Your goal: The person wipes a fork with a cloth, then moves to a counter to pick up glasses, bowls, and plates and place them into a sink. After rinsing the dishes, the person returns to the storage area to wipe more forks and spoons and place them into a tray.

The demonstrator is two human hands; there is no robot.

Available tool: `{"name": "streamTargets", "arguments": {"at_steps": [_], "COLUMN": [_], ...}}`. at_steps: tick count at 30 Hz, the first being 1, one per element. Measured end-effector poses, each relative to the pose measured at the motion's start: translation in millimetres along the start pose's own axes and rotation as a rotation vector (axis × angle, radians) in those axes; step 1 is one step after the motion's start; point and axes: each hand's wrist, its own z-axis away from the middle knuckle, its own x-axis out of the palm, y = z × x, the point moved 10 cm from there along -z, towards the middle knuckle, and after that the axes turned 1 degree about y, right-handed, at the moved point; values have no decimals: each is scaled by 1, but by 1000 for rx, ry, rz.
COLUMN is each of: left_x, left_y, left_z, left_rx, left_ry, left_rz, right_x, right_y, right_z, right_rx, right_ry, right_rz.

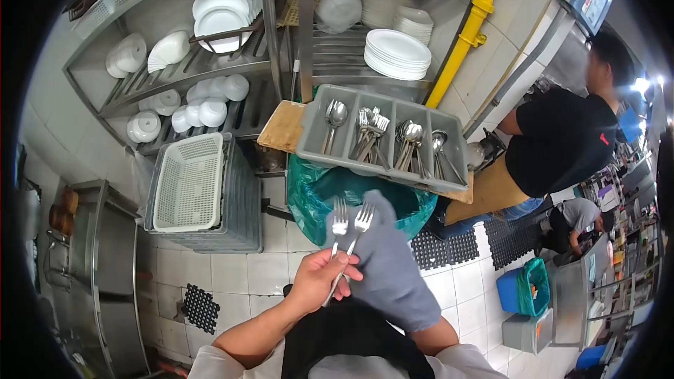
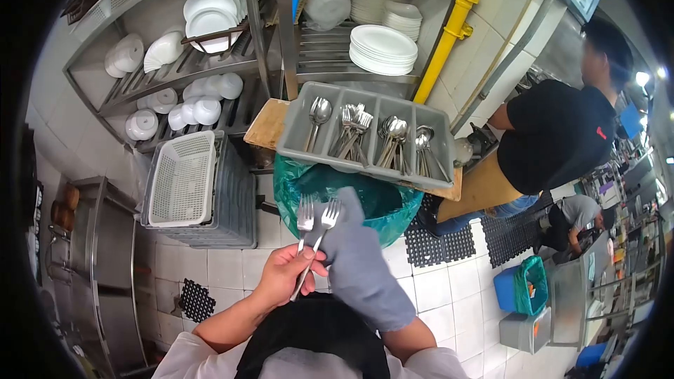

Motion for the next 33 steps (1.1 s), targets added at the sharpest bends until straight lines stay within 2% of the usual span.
{"name": "streamTargets", "arguments": {"at_steps": [5,11,12,14,15,16,18,19,20,24,25,26,28,32,33], "left_x": [2,-5,-8,-12,-14,-15,-21,-24,-24,-22,-20,-20,-19,-18,-15], "left_y": [1,8,6,6,3,-1,3,7,7,9,8,9,0,-8,-7], "left_z": [4,17,19,24,29,32,32,31,30,17,16,16,15,24,26], "left_rx": [65,65,45,26,-11,-48,-11,26,35,111,117,122,48,18,69], "left_ry": [23,-9,-3,1,-4,-8,11,29,27,42,14,7,2,-83,-114], "left_rz": [-113,-265,-274,-279,-310,-343,-298,-255,-258,-193,-206,-218,-229,-249,-268], "right_x": [14,-3,-11,-20,-22,-18,-2,-7,-5,63,61,58,14,-21,-23], "right_y": [9,17,13,0,11,17,69,56,53,43,37,40,-28,-17,-9], "right_z": [-5,-12,-13,-27,-34,-33,-17,-22,-21,11,11,10,-16,-27,-29], "right_rx": [108,248,242,98,138,138,542,458,449,583,539,535,-60,55,88], "right_ry": [69,285,278,113,172,172,411,423,427,-186,-48,-34,-112,66,106], "right_rz": [109,312,312,6,254,255,-1053,-1111,-1110,-645,-832,-836,41,-26,-55]}}
